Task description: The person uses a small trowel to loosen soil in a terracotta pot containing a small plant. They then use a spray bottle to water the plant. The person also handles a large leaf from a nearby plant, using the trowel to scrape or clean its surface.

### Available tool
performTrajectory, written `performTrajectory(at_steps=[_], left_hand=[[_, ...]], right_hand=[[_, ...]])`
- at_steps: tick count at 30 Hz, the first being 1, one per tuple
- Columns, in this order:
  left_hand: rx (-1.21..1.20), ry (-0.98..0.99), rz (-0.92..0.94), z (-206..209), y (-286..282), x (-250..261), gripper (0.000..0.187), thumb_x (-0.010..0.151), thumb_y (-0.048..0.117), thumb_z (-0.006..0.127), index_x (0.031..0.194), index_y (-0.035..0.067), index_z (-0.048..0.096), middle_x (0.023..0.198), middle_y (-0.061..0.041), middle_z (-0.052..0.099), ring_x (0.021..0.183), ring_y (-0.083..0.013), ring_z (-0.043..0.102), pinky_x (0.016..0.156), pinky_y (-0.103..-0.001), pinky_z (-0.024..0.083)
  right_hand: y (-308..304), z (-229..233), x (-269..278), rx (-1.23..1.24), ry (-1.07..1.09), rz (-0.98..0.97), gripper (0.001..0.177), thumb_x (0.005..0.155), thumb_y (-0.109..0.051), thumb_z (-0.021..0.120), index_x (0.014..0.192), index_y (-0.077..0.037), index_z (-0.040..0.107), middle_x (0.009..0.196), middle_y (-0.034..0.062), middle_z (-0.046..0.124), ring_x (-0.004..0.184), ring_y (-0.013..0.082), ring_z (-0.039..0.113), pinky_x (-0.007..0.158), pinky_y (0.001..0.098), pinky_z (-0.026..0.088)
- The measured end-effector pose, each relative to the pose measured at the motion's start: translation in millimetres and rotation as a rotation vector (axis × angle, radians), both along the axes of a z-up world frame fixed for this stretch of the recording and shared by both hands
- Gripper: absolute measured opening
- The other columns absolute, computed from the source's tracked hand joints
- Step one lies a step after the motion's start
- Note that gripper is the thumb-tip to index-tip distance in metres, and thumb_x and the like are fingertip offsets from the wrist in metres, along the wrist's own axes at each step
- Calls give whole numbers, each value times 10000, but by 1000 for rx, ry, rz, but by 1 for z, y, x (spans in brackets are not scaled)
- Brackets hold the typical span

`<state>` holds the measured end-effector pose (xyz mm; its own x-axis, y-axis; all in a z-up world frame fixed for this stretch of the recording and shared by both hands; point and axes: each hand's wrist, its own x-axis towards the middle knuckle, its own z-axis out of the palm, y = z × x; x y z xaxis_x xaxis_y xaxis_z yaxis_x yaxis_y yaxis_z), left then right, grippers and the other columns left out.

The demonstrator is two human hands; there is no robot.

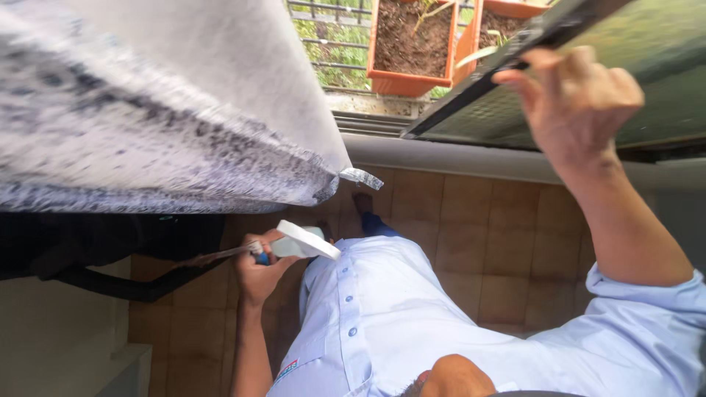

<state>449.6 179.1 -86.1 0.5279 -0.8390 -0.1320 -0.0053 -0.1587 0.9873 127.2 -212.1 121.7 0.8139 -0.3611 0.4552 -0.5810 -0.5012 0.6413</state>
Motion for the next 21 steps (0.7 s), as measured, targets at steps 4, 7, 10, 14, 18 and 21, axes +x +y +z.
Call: performTrajectory(at_steps=[4, 7, 10, 14, 18, 21], left_hand=[[-140, 157, -260, -1, -34, -13, 482, 758, 27, 896, 931, 97, 451, 1199, -124, 744, 1021, -54, 688, 677, -170, 546], [-189, 131, -417, 7, -63, -26, 468, 768, 64, 920, 944, 97, 487, 1180, -101, 769, 972, -52, 697, 713, -193, 552], [-231, -20, -542, 17, -87, -43, 447, 718, 96, 955, 996, 82, 605, 1125, -67, 782, 875, -95, 683, 734, -249, 562], [-291, -117, -696, 29, -114, -69, 455, 700, 131, 966, 1007, 69, 636, 1109, -64, 785, 921, -209, 715, 716, -281, 589], [-485, -105, -687, 25, -130, -93, 477, 726, 113, 943, 1055, 52, 603, 1104, -93, 759, 1042, -280, 753, 890, -362, 631], [-526, 0, -537, 12, -126, -108, 512, 801, 96, 929, 1035, 89, 474, 1164, -92, 744, 1109, -277, 746, 926, -356, 627]], right_hand=[[-6, -13, -67, 103, -140, -134, 420, 1074, -583, 547, 1184, -182, 608, 790, -58, 482, 623, 131, 517, 603, 292, 372], [-8, -23, -93, 287, -418, -78, 410, 1029, -424, 695, 1173, -74, 537, 858, -29, 503, 642, 123, 521, 601, 283, 385], [-12, -36, -105, 362, -656, 16, 489, 1021, -221, 799, 1223, -2, 411, 1011, 82, 506, 679, 145, 451, 556, 249, 371], [-19, -58, -114, 432, -837, 53, 561, 1029, -57, 765, 1353, 25, 314, 1151, 120, 470, 834, 171, 497, 575, 240, 421], [-28, -77, -129, 327, -805, 27, 508, 1031, -94, 779, 1354, -5, 397, 1152, 109, 504, 825, 168, 503, 618, 301, 475], [-40, -108, -148, 143, -763, -52, 393, 1007, -149, 876, 1064, 10, 521, 923, 101, 538, 732, 164, 538, 601, 325, 494]])
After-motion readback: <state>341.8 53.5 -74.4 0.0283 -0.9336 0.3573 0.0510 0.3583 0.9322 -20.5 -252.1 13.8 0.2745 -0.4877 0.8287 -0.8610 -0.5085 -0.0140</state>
